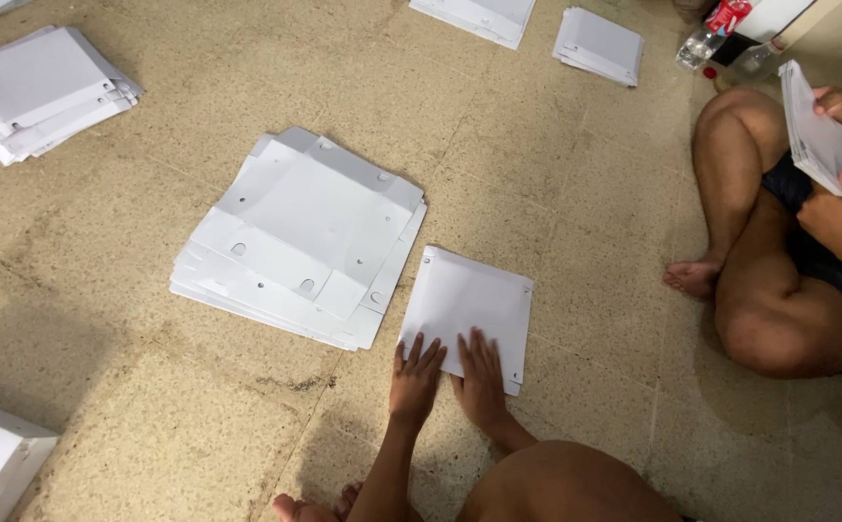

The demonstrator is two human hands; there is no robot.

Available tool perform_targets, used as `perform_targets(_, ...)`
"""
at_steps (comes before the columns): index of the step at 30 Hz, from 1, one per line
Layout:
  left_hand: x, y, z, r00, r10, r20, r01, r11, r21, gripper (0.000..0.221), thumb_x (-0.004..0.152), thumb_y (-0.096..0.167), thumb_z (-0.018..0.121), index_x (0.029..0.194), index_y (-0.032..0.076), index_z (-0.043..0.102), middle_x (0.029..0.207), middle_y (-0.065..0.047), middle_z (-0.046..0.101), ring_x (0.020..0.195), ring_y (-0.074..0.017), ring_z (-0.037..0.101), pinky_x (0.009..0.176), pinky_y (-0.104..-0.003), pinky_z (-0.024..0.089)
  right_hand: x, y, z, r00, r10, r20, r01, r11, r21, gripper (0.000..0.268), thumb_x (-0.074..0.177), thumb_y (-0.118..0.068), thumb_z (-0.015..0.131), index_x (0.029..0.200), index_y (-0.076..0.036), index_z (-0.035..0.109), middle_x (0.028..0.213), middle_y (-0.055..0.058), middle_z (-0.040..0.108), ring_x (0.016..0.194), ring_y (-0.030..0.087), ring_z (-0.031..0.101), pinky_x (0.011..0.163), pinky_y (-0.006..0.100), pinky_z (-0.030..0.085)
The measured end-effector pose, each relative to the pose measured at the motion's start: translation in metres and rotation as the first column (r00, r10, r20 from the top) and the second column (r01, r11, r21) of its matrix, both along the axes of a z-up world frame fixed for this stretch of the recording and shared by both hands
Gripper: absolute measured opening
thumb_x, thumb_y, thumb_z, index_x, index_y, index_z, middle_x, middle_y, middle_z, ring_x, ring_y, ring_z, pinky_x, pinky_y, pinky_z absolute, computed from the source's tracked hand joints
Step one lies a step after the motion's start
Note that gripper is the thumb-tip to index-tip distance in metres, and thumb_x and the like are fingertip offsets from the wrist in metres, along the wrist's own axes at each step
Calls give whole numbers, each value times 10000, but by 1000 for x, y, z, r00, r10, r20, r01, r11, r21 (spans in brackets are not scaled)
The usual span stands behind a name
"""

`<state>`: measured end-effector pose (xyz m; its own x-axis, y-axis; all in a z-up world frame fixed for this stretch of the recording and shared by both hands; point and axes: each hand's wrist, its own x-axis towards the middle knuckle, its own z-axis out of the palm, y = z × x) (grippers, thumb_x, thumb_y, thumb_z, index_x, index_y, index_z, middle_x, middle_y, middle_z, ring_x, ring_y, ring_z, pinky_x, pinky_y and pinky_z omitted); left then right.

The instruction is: Folding and assembling white cardboard boxes from flat pre-cut sheets while sitting on the floor.

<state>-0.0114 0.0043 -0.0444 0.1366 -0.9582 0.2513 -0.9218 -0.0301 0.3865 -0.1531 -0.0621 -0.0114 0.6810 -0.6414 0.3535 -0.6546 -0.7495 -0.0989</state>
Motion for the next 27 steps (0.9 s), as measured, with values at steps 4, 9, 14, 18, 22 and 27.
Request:
perform_targets(4,1,2,15,1000,-21,-18,20,997,-81,519,858,150,660,1363,99,550,1512,-37,497,1496,-288,277,1238,-557,135,-6,-3,-8,993,-84,-81,93,988,120,875,806,-236,739,1519,27,303,1590,320,252,1515,410,208,1211,628,92)
perform_targets(9,2,2,15,999,-24,-36,20,996,-91,462,900,174,616,1348,74,563,1511,-77,497,1502,-294,273,1249,-541,111,-5,1,-7,998,-56,-8,57,993,107,835,811,-210,743,1503,31,341,1569,354,276,1489,467,256,1175,681,141)
perform_targets(14,5,5,32,998,-37,-43,31,991,-132,460,892,158,620,1341,68,568,1480,-89,526,1471,-318,332,1238,-559,140,-11,-5,-17,994,-34,-104,44,994,98,849,817,-178,697,1528,33,284,1590,341,232,1515,455,179,1173,684,104)
perform_targets(18,6,6,24,996,-29,-83,28,1000,-10,422,941,198,566,1352,102,575,1482,-31,527,1480,-286,317,1248,-540,100,-16,-13,-34,916,15,-401,-11,1000,13,804,822,-166,598,1485,135,258,1485,472,254,1436,590,223,1091,718,245)
perform_targets(22,8,12,35,983,7,-184,-23,996,-83,338,947,207,591,1265,108,645,1390,-28,611,1435,-297,395,1237,-533,149,-24,-18,-28,880,125,-458,-123,992,34,750,856,-230,571,1420,194,317,1408,513,321,1363,628,315,1140,616,286)
perform_targets(27,6,16,22,986,-29,-163,0,985,-173,350,917,136,626,1265,101,637,1424,-40,587,1421,-344,397,1235,-569,139,-18,-17,15,683,274,-678,17,921,389,698,1007,-221,445,1530,113,125,1487,476,208,1382,604,282,1095,607,338)
